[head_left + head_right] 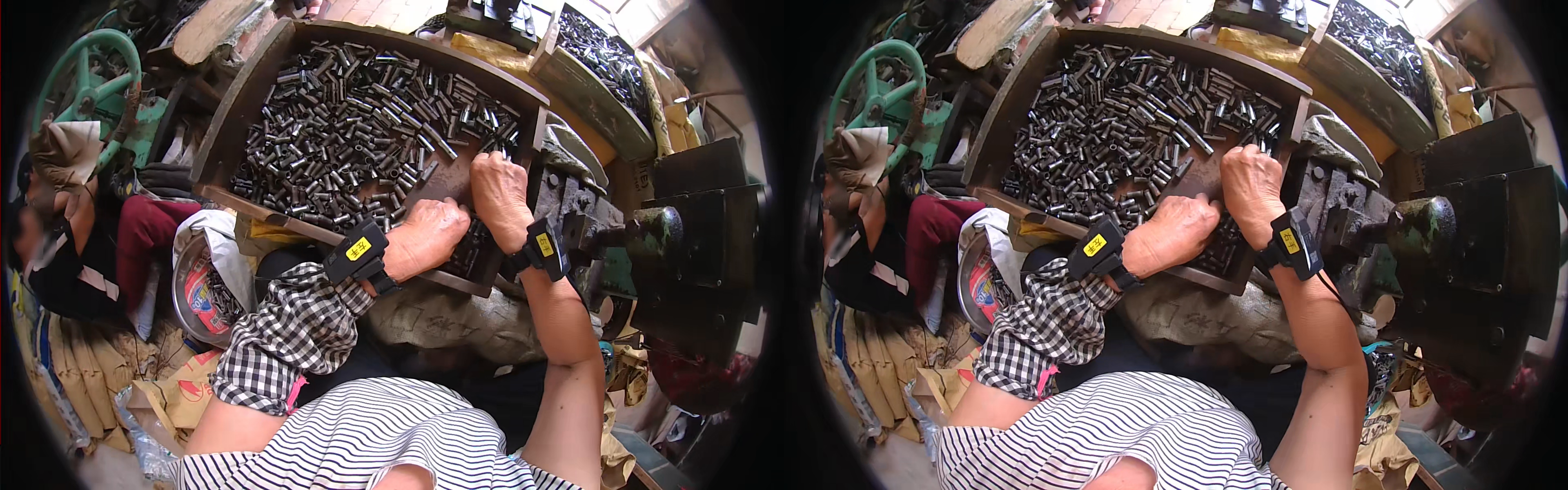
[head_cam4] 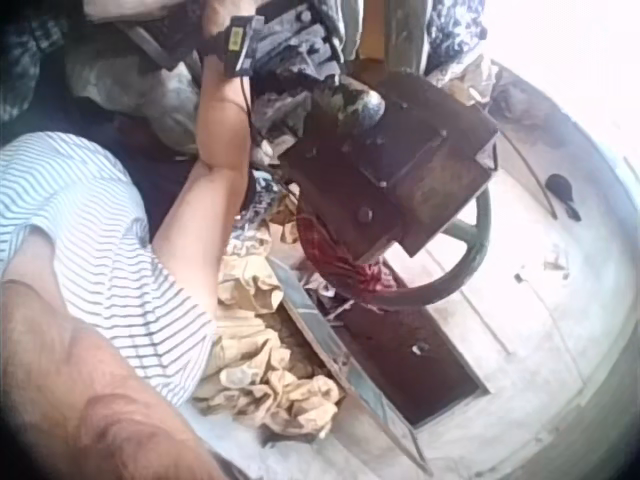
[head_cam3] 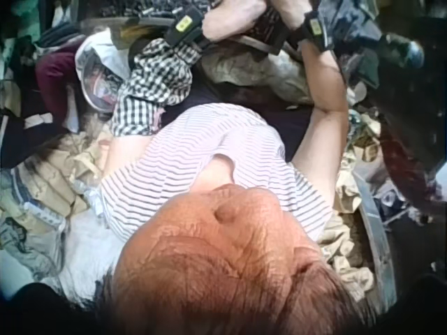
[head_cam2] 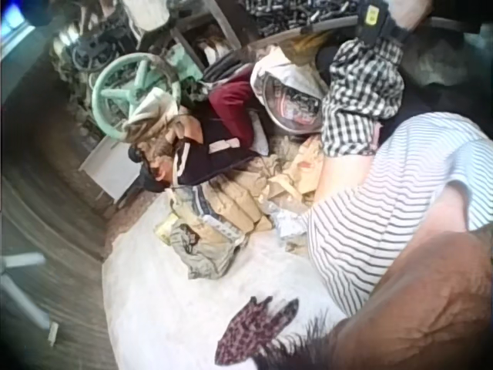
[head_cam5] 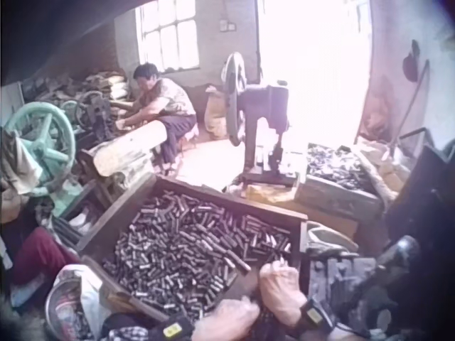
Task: Manually assemble and press small metal pins into metal cylinders using a mechanical press.
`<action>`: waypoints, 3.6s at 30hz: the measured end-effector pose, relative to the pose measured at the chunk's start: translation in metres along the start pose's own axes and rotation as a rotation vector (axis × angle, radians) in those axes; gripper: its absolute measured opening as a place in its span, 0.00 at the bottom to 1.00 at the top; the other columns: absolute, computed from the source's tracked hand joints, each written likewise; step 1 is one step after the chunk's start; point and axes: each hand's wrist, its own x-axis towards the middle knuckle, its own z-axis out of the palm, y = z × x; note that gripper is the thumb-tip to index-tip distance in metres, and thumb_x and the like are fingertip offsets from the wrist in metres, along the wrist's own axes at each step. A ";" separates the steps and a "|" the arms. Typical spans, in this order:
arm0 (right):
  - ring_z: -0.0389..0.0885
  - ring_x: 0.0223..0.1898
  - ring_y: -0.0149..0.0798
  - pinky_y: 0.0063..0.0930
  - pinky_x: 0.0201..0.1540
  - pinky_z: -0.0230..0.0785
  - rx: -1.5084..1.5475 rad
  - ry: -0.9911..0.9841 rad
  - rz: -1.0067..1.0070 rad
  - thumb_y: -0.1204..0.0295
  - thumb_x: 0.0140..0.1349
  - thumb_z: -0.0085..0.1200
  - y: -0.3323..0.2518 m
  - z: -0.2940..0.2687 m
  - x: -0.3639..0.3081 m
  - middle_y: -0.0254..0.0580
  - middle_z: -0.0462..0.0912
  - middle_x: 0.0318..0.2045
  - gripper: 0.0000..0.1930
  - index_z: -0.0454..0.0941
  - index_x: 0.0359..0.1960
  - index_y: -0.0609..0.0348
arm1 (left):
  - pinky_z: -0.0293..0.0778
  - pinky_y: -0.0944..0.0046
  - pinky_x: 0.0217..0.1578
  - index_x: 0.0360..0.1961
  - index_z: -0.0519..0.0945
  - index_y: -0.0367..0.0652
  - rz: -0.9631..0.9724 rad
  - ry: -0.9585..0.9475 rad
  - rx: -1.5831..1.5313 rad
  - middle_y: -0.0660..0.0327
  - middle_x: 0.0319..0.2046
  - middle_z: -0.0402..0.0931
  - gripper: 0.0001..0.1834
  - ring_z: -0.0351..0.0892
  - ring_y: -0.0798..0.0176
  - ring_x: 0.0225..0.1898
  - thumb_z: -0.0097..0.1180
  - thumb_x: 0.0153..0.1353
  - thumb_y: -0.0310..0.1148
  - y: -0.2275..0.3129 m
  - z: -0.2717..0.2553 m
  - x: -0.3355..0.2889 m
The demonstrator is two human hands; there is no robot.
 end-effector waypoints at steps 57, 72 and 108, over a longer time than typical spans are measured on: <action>0.77 0.19 0.28 0.19 0.18 0.73 2.131 -0.535 0.299 0.79 0.54 0.59 0.010 -0.044 -0.085 0.36 0.76 0.23 0.11 0.66 0.30 0.61 | 0.65 0.79 0.17 0.47 0.68 0.38 0.099 -0.275 -1.285 0.61 0.32 0.75 0.15 0.70 0.80 0.21 0.55 0.60 0.27 -0.015 -0.037 -0.026; 0.80 0.30 0.54 0.42 0.32 0.72 0.424 0.145 -0.040 0.71 0.52 0.55 -0.020 0.013 0.029 0.52 0.77 0.30 0.07 0.74 0.28 0.63 | 0.67 0.77 0.20 0.33 0.76 0.37 -0.349 0.275 -1.191 0.67 0.25 0.74 0.05 0.73 0.77 0.25 0.55 0.55 0.24 -0.068 -0.048 -0.037; 0.78 0.24 0.23 0.14 0.24 0.70 1.704 0.002 0.426 0.78 0.59 0.53 0.006 -0.025 -0.110 0.33 0.78 0.27 0.05 0.73 0.36 0.66 | 0.70 0.50 0.33 0.32 0.68 0.38 0.037 -0.092 -0.072 0.50 0.28 0.73 0.10 0.75 0.44 0.34 0.56 0.56 0.31 -0.030 -0.004 -0.018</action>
